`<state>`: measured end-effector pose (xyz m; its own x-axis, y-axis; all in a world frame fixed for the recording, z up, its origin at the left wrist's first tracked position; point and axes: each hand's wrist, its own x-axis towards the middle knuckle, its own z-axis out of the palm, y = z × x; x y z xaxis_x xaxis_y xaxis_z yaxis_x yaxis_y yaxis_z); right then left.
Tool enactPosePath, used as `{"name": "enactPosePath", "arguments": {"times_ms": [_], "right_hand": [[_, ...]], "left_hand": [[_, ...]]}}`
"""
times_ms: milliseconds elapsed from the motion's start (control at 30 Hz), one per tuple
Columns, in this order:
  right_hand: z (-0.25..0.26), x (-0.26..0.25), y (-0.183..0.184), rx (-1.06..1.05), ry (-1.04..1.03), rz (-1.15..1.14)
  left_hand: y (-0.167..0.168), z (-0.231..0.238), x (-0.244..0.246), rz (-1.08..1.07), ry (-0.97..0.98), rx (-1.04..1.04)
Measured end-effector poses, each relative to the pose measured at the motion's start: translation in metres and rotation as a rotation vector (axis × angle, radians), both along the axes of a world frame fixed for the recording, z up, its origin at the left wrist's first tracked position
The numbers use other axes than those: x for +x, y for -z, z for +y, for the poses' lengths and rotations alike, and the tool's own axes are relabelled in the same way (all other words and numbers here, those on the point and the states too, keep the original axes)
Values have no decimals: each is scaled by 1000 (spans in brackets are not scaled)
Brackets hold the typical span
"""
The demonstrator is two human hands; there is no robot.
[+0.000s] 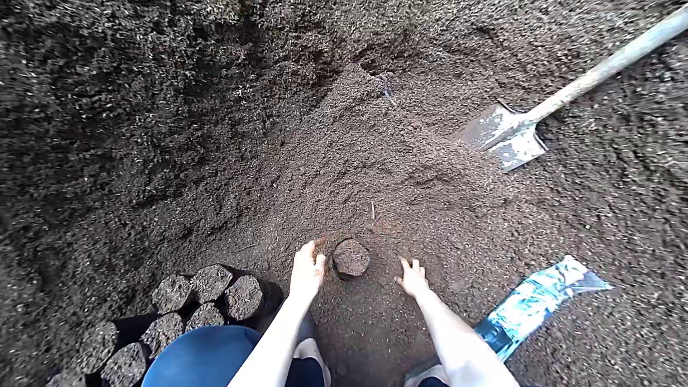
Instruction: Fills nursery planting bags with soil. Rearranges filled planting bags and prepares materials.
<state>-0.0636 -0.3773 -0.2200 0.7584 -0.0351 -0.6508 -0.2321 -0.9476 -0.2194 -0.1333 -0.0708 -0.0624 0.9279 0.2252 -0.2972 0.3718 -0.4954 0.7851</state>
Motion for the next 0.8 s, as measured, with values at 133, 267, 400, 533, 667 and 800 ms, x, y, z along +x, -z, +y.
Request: {"name": "enactPosePath", "arguments": {"times_ms": [133, 267, 400, 533, 667, 800], "right_hand": [[6, -8, -9, 456, 296, -62], [31, 9, -79, 1119, 633, 44], [80, 11, -130, 1355, 542, -28], [106, 13, -150, 1222, 160, -349], [132, 27, -159, 618, -184, -795], [163, 29, -100, 97, -583, -700]], "left_hand": [[12, -10, -11, 417, -70, -150], [31, -35, -7, 578, -26, -280], [30, -36, 1, 531, 105, -117], [13, -36, 0, 527, 156, 15], [8, -35, -6, 493, 185, 19], [14, -34, -10, 452, 214, -1]]}}
